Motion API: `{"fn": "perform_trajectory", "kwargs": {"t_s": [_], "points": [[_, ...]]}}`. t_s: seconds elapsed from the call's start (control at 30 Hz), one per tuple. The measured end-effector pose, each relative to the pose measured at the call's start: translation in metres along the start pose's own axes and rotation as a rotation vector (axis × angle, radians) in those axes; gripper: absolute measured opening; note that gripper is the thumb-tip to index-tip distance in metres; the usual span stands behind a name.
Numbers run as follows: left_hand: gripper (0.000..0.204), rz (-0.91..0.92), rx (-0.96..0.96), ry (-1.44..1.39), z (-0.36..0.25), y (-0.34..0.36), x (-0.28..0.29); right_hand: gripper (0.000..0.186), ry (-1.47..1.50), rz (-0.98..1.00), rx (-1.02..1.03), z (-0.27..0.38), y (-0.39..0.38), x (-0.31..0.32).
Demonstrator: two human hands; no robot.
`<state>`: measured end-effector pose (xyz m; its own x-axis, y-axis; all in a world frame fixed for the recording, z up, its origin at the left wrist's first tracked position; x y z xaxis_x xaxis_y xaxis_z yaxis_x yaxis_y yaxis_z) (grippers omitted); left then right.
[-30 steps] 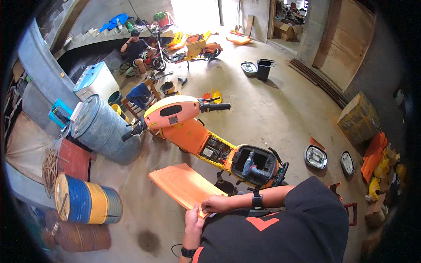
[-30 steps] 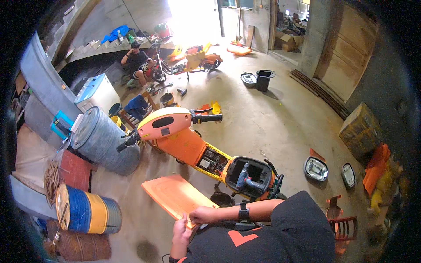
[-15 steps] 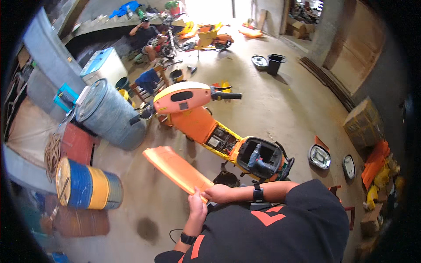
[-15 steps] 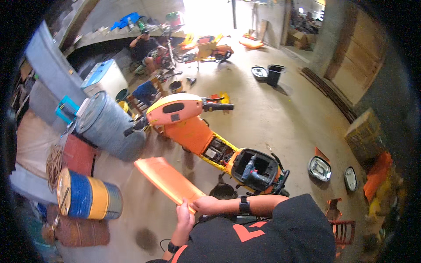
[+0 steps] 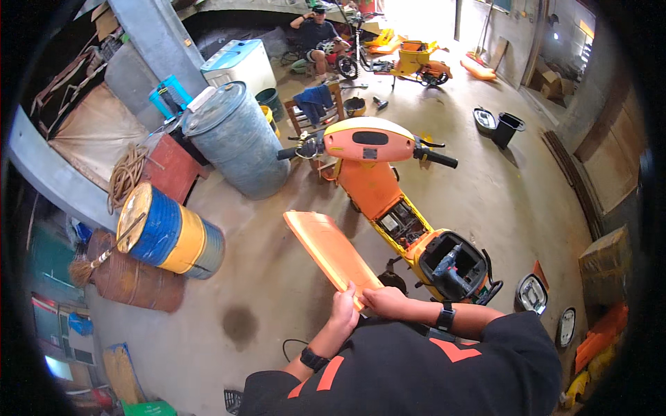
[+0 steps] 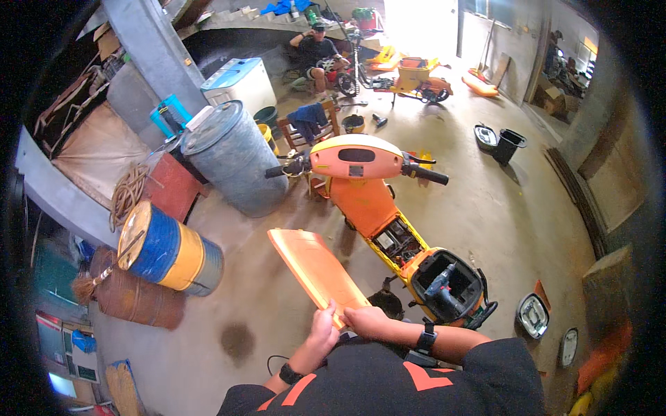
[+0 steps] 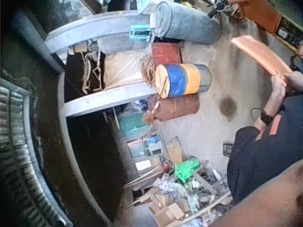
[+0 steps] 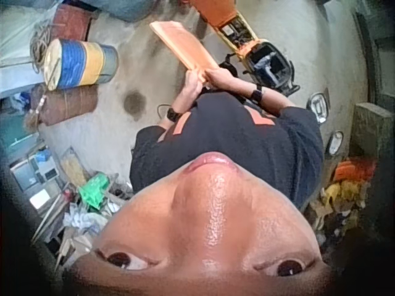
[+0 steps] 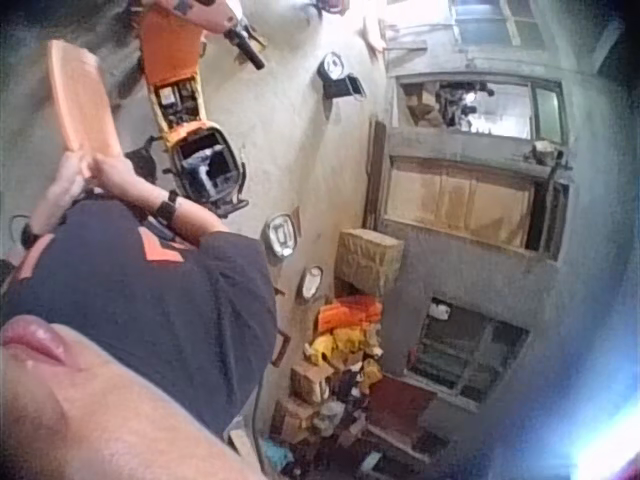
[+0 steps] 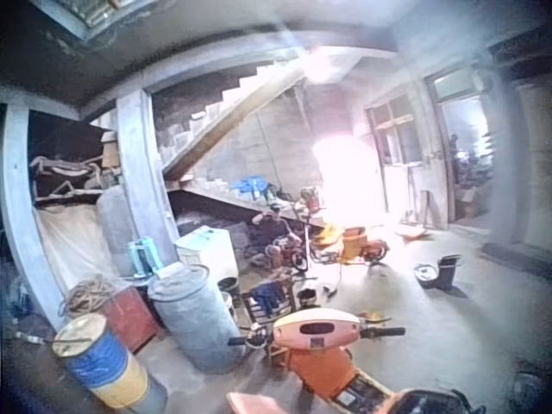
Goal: Repairing and assembling plastic body panels on a yellow motorcycle.
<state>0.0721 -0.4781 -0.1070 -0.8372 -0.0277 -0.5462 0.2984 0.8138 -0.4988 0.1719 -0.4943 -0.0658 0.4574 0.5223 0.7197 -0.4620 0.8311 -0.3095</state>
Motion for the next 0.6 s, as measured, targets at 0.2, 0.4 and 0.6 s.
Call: {"fn": "perform_trajectory", "kwargs": {"t_s": [0.2, 0.4, 0.6], "points": [[0.032, -0.006, 0.039, -0.048, 0.013, 0.007, 0.007, 0.032, -0.005, -0.018, 0.009, 0.0, 0.005, -0.002], [0.033, -0.038, 0.038, -0.029, 0.009, 0.002, 0.007, 0.022, -0.006, 0.05, 0.086, 0.011, 0.006, -0.001], [0.034, -0.014, 0.073, -0.055, 0.005, 0.0, 0.004, 0.018, 0.006, 0.001, 0.15, 0.015, 0.005, 0.001]]}}
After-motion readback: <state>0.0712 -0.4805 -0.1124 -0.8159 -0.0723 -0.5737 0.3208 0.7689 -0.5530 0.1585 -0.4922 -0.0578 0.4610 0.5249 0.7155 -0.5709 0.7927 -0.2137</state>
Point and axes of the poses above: each hand's wrist, its own y-axis towards the middle knuckle, its own x-axis out of the back of the hand, z = x × y, the point moved 9 cm from there along y, towards the middle knuckle, and after that the axes turned 9 degrees about z, right-handed, at the moved point
